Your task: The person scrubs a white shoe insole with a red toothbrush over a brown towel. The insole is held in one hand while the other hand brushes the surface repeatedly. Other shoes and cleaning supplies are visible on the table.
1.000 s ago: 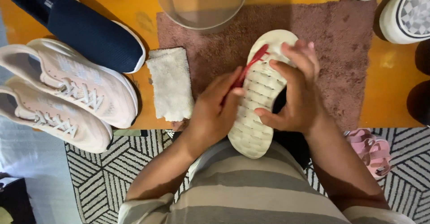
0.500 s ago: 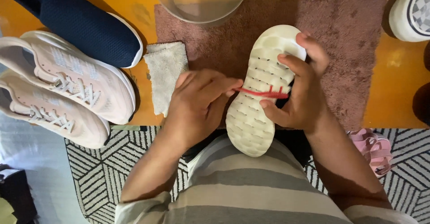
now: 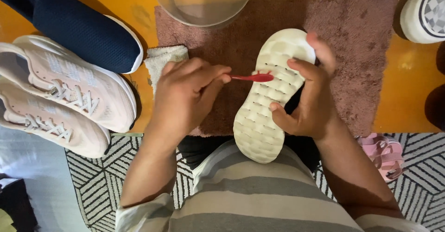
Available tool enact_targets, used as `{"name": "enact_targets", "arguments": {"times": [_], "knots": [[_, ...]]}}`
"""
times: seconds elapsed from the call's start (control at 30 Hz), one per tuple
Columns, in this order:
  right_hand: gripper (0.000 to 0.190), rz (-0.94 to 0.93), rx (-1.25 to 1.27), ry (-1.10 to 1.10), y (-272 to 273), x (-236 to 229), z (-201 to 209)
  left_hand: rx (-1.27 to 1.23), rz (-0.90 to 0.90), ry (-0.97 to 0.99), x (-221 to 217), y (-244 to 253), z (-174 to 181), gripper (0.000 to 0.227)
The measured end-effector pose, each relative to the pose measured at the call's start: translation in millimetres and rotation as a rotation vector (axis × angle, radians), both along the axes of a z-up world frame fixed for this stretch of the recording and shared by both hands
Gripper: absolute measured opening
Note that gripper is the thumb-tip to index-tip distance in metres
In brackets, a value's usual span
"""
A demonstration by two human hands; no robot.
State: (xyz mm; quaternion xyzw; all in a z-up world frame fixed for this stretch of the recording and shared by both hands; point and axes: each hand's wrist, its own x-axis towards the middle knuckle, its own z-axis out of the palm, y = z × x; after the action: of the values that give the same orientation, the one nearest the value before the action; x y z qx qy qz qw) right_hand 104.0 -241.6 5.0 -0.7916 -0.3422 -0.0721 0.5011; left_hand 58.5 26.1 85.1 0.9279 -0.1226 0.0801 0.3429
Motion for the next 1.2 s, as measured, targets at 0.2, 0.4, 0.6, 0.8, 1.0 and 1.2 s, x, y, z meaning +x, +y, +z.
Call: {"name": "enact_targets", "arguments": {"times": [0.2,0.4,0.6,0.8,1.0,1.2], "knots": [[0.068,0.024,0.013,-0.007,-2,3,-2,0.012,-0.057,-0.121,-1,-24,-7,0.012],[0.067,0.019,-0.017,-0.006,-3,1,2,-0.073,0.010,0.024,-2,-7,-5,0.017],[0.063,0.015,-0.008,-0.021,0,3,3,-0.096,-0.032,0.032,-5,-6,6,0.020],[0.066,0.015,-0.002,-0.004,-2,1,1,-0.154,-0.042,0.048,5,-21,4,0.008],[0.068,0.018,-0.002,-0.024,-1,4,-3,-0.068,0.043,0.061,-8,8,7,0.014],[0.065,0.026,0.014,0.017,-3,2,-3,-0.027,-0.050,-0.054,-14,-28,-5,0.011]]}}
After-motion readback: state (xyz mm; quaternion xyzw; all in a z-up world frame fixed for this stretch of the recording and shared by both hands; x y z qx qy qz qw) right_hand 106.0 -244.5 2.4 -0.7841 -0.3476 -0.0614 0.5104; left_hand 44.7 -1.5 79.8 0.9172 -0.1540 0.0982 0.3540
